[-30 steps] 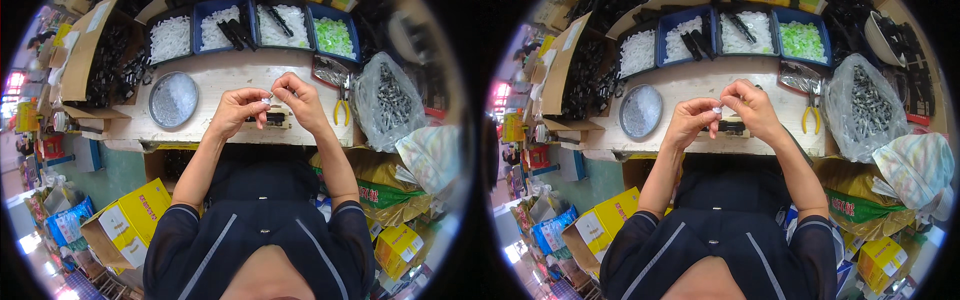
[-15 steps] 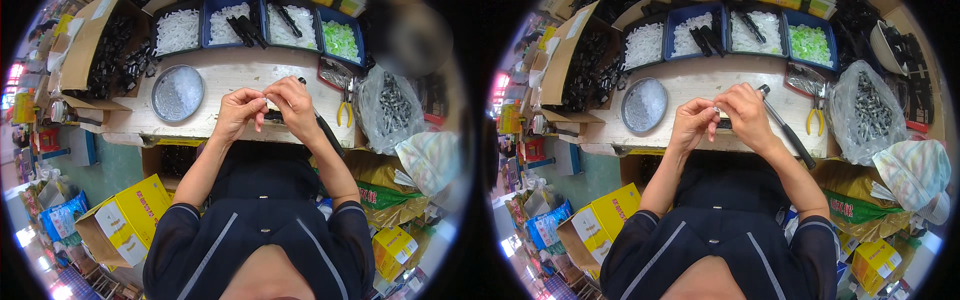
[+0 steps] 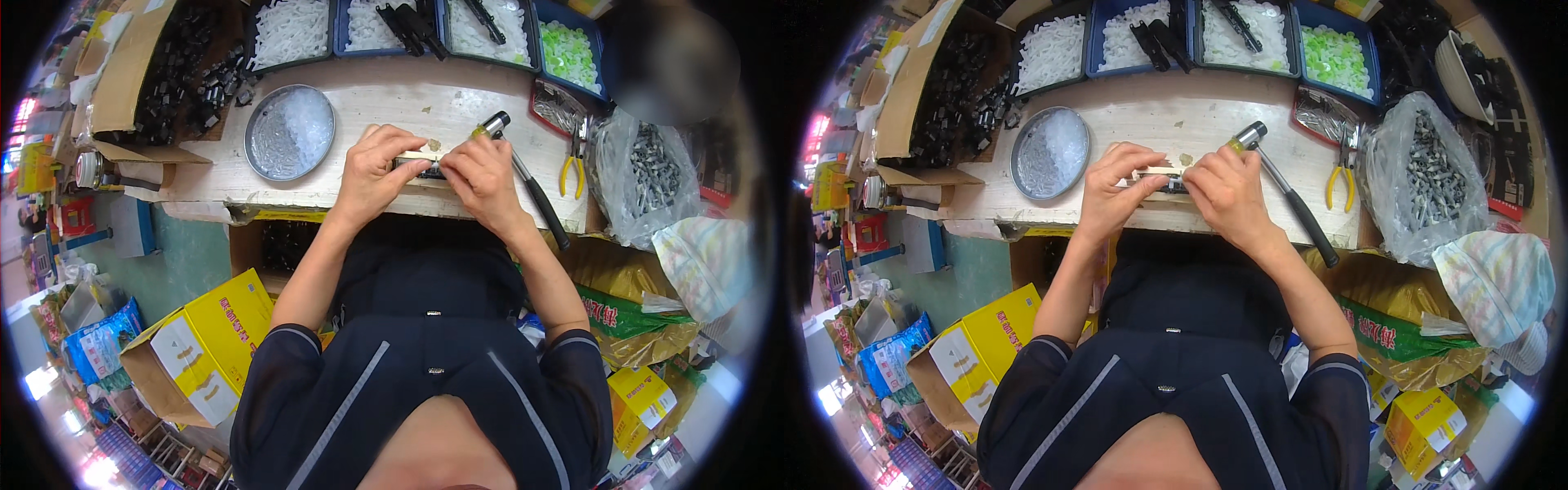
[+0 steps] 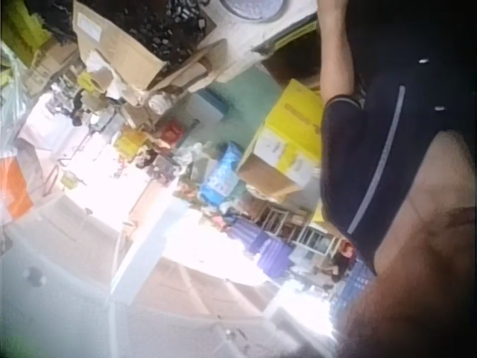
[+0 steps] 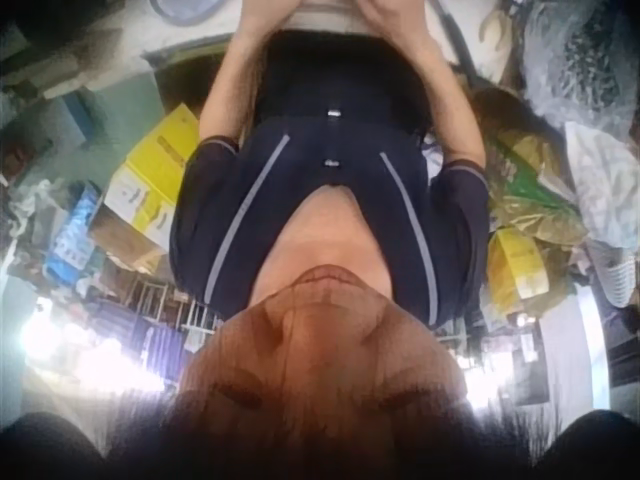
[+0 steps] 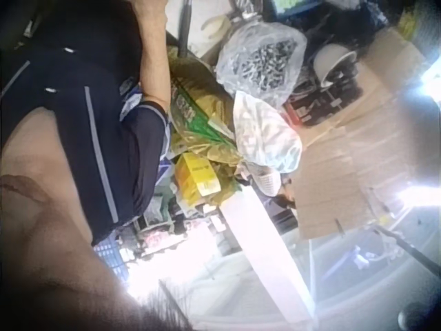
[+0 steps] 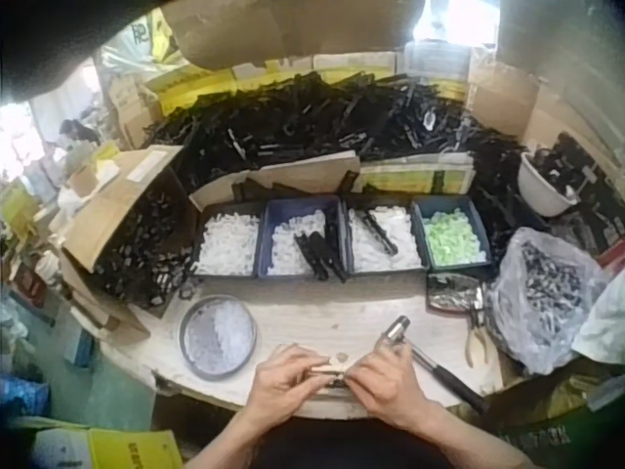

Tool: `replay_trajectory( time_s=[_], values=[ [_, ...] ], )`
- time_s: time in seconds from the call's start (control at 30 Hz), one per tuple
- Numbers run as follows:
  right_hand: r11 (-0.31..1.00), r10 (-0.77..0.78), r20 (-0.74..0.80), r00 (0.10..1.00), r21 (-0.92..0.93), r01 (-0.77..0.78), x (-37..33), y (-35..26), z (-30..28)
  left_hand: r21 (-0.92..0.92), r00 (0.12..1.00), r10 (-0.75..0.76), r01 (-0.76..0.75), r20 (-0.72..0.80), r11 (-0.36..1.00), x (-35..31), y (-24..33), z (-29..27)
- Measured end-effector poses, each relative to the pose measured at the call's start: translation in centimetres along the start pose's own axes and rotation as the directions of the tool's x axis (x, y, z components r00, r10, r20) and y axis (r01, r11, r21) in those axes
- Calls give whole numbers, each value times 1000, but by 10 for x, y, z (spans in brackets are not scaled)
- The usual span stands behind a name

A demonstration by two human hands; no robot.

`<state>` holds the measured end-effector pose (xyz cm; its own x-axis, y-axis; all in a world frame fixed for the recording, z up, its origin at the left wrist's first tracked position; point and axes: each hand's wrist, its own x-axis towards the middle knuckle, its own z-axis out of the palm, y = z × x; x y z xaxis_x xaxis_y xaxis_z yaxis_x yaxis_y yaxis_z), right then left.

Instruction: Assemble small plastic components using a wooden jig and a hammer.

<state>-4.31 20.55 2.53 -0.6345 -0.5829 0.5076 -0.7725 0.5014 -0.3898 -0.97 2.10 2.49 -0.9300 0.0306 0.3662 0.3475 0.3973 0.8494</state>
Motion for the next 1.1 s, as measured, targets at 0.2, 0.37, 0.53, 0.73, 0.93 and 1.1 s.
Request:
replay_trajectory(
  time_s=[0.2,0.37,0.53,0.73,0.93,1.1],
  values=[
    [998,-21,124,992,-61,29,-5,2,7,288,977,-17,-46,211,957,-8,-11,3],
    [1000,-12,182,983,5,11,-3,7,1,336,973,-58,-21,223,942,-2,-9,11],
    [981,178,8,984,72,-178,-7,36,-26,493,914,-81,-138,397,859,19,6,12],
    [802,418,-107,902,-422,-422,-11,111,-61,511,803,25,-403,595,759,86,31,40],
    [655,578,88,811,-643,-397,3,139,-61,600,846,242,-513,476,614,219,22,156],
    [697,560,117,820,-602,-390,6,151,-62,628,803,166,-559,572,541,251,5,203]
  ],
)
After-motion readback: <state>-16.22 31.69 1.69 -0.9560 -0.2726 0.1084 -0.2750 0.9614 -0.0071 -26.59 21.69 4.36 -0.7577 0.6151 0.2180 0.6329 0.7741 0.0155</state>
